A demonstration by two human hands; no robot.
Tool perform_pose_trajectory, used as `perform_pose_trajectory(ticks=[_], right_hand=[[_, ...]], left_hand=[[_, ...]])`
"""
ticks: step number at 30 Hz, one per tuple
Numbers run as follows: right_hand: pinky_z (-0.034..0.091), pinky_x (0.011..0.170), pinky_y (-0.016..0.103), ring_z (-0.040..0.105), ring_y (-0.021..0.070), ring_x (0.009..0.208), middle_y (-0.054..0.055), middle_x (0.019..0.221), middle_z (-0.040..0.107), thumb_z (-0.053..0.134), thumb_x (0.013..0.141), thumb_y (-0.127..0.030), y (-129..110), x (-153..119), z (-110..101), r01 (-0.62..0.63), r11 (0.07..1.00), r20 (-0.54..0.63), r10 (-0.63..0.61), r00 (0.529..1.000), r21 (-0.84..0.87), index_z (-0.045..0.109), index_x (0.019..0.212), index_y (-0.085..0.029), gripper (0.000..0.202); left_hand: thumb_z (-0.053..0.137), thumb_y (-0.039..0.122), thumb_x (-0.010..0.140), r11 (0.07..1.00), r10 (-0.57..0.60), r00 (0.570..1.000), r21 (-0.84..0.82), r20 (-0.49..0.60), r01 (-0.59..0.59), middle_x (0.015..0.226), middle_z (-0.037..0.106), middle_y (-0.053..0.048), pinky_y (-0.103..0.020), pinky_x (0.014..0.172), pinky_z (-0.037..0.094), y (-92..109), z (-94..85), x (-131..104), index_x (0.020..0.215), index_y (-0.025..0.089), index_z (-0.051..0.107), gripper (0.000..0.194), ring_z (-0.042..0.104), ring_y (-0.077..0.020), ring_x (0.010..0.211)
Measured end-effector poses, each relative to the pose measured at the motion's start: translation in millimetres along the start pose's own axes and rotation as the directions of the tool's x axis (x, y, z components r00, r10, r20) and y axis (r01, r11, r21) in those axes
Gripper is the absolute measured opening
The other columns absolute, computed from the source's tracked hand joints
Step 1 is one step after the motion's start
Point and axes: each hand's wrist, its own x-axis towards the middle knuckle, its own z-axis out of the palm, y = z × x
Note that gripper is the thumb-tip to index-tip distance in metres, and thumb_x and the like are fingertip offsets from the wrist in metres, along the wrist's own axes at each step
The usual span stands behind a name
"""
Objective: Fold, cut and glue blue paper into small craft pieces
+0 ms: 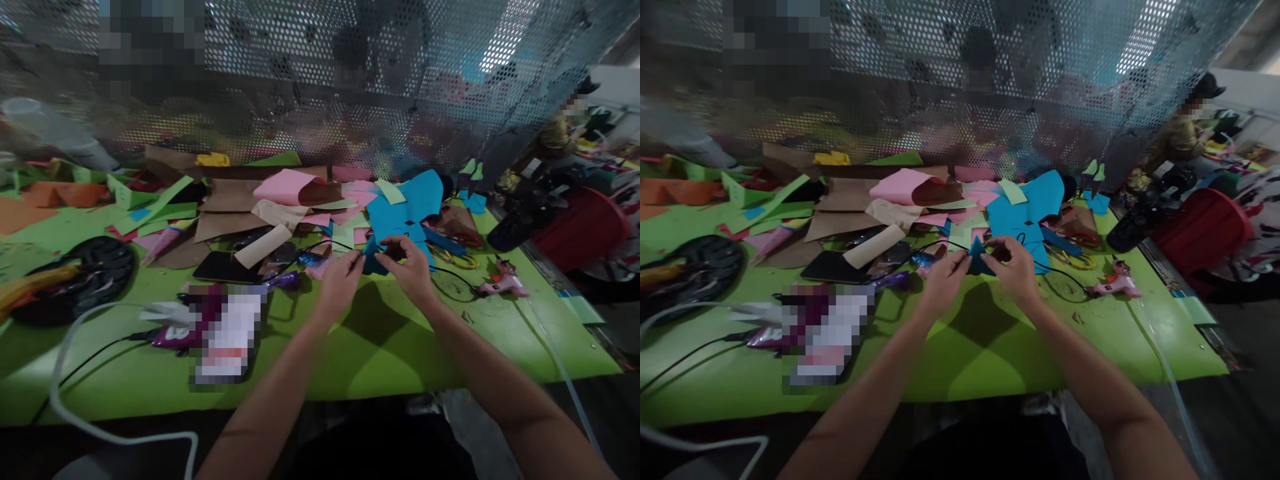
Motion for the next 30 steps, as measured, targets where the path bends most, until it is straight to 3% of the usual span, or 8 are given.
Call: perform_pose_trajectory(ticks=[3, 7, 10, 14, 16, 19, 22, 30], right_hand=[[0.047, 0.070, 0.029, 0.058, 0.0150, 0.074, 0.001, 0.084, 0.064, 0.075, 0.080, -0.037, -4.0, 2.7, -3.7, 0.021, 1.000, 0.020, -0.021, 1.000, 0.014, 0.071, 0.101, -0.022, 0.026], [0.042, 0.062, 0.028, 0.053, 0.0139, 0.067, 0.001, 0.077, 0.064, 0.074, 0.079, -0.038, -5.6, 3.8, -4.1, -0.053, 0.998, 0.044, 0.052, 0.998, 0.028, 0.073, 0.082, -0.020, 0.018], [0.038, 0.059, 0.028, 0.049, 0.0138, 0.063, 0.000, 0.069, 0.062, 0.075, 0.077, -0.042, -1.4, 3.8, -2.3, -0.146, 0.984, 0.040, 0.142, 0.989, 0.101, 0.073, 0.079, -0.020, 0.022], [0.039, 0.062, 0.028, 0.051, 0.0141, 0.067, 0.000, 0.070, 0.064, 0.079, 0.072, -0.041, 4.0, 5.2, -0.5, -0.197, 0.950, 0.031, 0.196, 0.980, 0.242, 0.073, 0.077, -0.021, 0.022], [0.039, 0.062, 0.027, 0.051, 0.0132, 0.066, -0.001, 0.070, 0.063, 0.080, 0.071, -0.039, 4.2, 5.8, -0.1, -0.202, 0.934, 0.007, 0.209, 0.978, 0.294, 0.072, 0.076, -0.021, 0.020], [0.037, 0.057, 0.026, 0.047, 0.0112, 0.061, -0.003, 0.065, 0.059, 0.081, 0.069, -0.039, 2.0, 5.3, 0.7, -0.221, 0.914, -0.022, 0.243, 0.970, 0.339, 0.070, 0.073, -0.021, 0.021], [0.037, 0.054, 0.025, 0.047, 0.0106, 0.058, -0.004, 0.062, 0.057, 0.082, 0.068, -0.041, -0.3, 3.9, 2.4, -0.257, 0.892, -0.021, 0.285, 0.958, 0.372, 0.068, 0.072, -0.021, 0.024], [0.042, 0.053, 0.026, 0.052, 0.0102, 0.053, -0.004, 0.061, 0.059, 0.082, 0.067, -0.044, -2.7, 3.2, 4.0, -0.290, 0.873, 0.040, 0.299, 0.953, 0.392, 0.066, 0.072, -0.021, 0.029]], left_hand=[[0.046, 0.017, 0.093, 0.988, 0.067, 0.997, 0.134, 0.048, -0.073, 0.073, 0.063, -0.003, -0.028, 0.062, 0.029, 0.5, 0.6, -2.3, 0.078, 0.018, 0.058, 0.019, 0.052, -0.0162, 0.067], [0.047, 0.015, 0.092, 0.969, 0.096, 0.987, 0.214, 0.133, -0.123, 0.074, 0.065, -0.004, -0.030, 0.062, 0.027, 2.3, -0.1, -4.3, 0.080, 0.018, 0.061, 0.018, 0.054, -0.0176, 0.067], [0.048, 0.017, 0.092, 0.990, 0.094, 0.989, 0.098, 0.113, -0.105, 0.075, 0.065, -0.003, -0.029, 0.063, 0.030, 2.0, -0.2, -3.1, 0.082, 0.018, 0.062, 0.017, 0.055, -0.0172, 0.069], [0.053, 0.028, 0.092, 0.979, 0.014, 0.992, -0.201, 0.128, 0.012, 0.079, 0.064, -0.002, -0.028, 0.067, 0.037, -2.0, 5.8, -1.2, 0.084, 0.018, 0.060, 0.015, 0.056, -0.0163, 0.075], [0.062, 0.032, 0.087, 0.912, -0.043, 0.986, -0.397, 0.161, 0.105, 0.086, 0.065, -0.002, -0.029, 0.072, 0.044, -3.7, 11.4, -1.7, 0.093, 0.018, 0.059, 0.016, 0.059, -0.0169, 0.082], [0.073, 0.038, 0.079, 0.674, -0.110, 0.954, -0.684, 0.279, 0.278, 0.101, 0.068, -0.004, -0.032, 0.075, 0.052, -2.8, 18.7, -4.0, 0.110, 0.020, 0.052, 0.042, 0.066, -0.0168, 0.082], [0.078, 0.043, 0.076, 0.527, -0.119, 0.921, -0.763, 0.370, 0.374, 0.102, 0.069, -0.006, -0.032, 0.069, 0.055, 1.2, 20.6, -6.3, 0.110, 0.019, 0.050, 0.050, 0.068, -0.0160, 0.075], [0.057, 0.054, 0.090, 0.708, -0.153, 0.949, -0.640, 0.276, 0.300, 0.063, 0.059, 0.003, -0.023, 0.050, 0.043, 1.3, 15.7, -7.7, 0.093, 0.020, 0.052, 0.035, 0.055, -0.0108, 0.052]])
